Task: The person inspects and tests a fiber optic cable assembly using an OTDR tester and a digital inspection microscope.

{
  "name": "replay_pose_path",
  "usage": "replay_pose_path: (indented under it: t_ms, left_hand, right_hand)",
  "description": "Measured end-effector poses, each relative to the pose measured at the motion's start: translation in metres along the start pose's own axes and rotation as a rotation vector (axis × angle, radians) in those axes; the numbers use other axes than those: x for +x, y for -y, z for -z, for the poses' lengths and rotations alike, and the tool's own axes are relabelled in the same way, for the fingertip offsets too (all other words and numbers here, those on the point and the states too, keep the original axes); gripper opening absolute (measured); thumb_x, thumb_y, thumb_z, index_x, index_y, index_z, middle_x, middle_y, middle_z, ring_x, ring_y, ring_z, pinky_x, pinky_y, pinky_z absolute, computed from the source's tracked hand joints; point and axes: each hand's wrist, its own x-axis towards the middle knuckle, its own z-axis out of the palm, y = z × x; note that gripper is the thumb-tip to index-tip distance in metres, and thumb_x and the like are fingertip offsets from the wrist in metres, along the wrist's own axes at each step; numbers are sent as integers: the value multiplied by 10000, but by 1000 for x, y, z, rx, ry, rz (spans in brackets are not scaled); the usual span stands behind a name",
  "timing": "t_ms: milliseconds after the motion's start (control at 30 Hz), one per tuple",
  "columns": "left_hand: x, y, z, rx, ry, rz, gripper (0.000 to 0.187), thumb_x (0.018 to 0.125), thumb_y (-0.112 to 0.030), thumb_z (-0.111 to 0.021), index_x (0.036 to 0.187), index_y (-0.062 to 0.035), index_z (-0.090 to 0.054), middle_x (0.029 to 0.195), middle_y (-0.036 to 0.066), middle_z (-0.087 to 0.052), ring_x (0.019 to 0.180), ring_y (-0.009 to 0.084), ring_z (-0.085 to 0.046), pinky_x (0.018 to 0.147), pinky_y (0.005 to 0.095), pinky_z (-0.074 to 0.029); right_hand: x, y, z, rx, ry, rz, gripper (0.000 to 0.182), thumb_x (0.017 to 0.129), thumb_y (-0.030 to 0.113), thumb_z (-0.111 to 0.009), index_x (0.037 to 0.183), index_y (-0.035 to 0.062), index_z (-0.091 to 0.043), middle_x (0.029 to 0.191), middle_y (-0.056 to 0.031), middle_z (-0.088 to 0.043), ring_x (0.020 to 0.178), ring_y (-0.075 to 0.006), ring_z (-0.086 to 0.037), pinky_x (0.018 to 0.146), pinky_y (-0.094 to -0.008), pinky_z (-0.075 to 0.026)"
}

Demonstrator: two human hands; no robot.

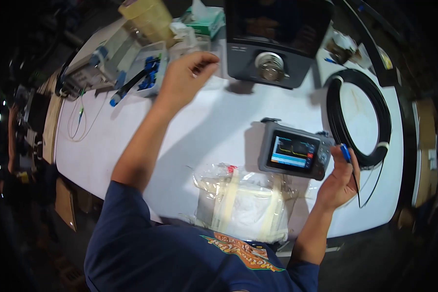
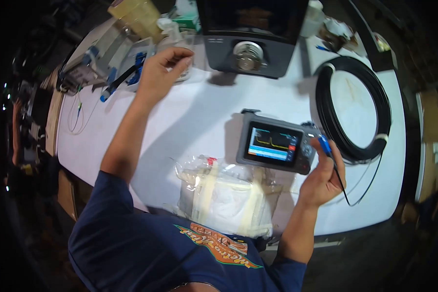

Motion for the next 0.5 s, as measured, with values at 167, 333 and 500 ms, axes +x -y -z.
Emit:
replay_pose_path:
  t_ms: [167, 333, 500]
  left_hand:
    - [23, 43, 53, 474, -68, -167, 203, 898, -99, -725, 1091, -39, -742, 999, 113, -749, 887, 258, -699, 822, 382, -551]
    - [30, 52, 51, 513, 367, -12, 293, 841, -102, -742, 1119, -12, -726, 1063, 155, -727, 989, 341, -686, 914, 438, -536]
    - [34, 60, 43, 671, 567, 68, 216, 811, -89, -746, 1023, -51, -761, 992, 176, -743, 952, 336, -707, 854, 438, -551]
  right_hand:
    - [12, 0, -7, 14, -31, -21, 358, 1058, 161, -549, 1301, -98, -599, 1123, -251, -728, 1045, -336, -731, 1027, -471, -541]
    - [9, -1, -12, -74, -28, -26, 353, 1069, 170, -553, 1309, -84, -603, 1111, -233, -737, 1050, -320, -735, 1022, -450, -543]
    - [12, -3, -11, -89, -57, -40, 368, 1067, 193, -569, 1309, -82, -607, 1087, -225, -740, 1025, -302, -739, 996, -428, -558]
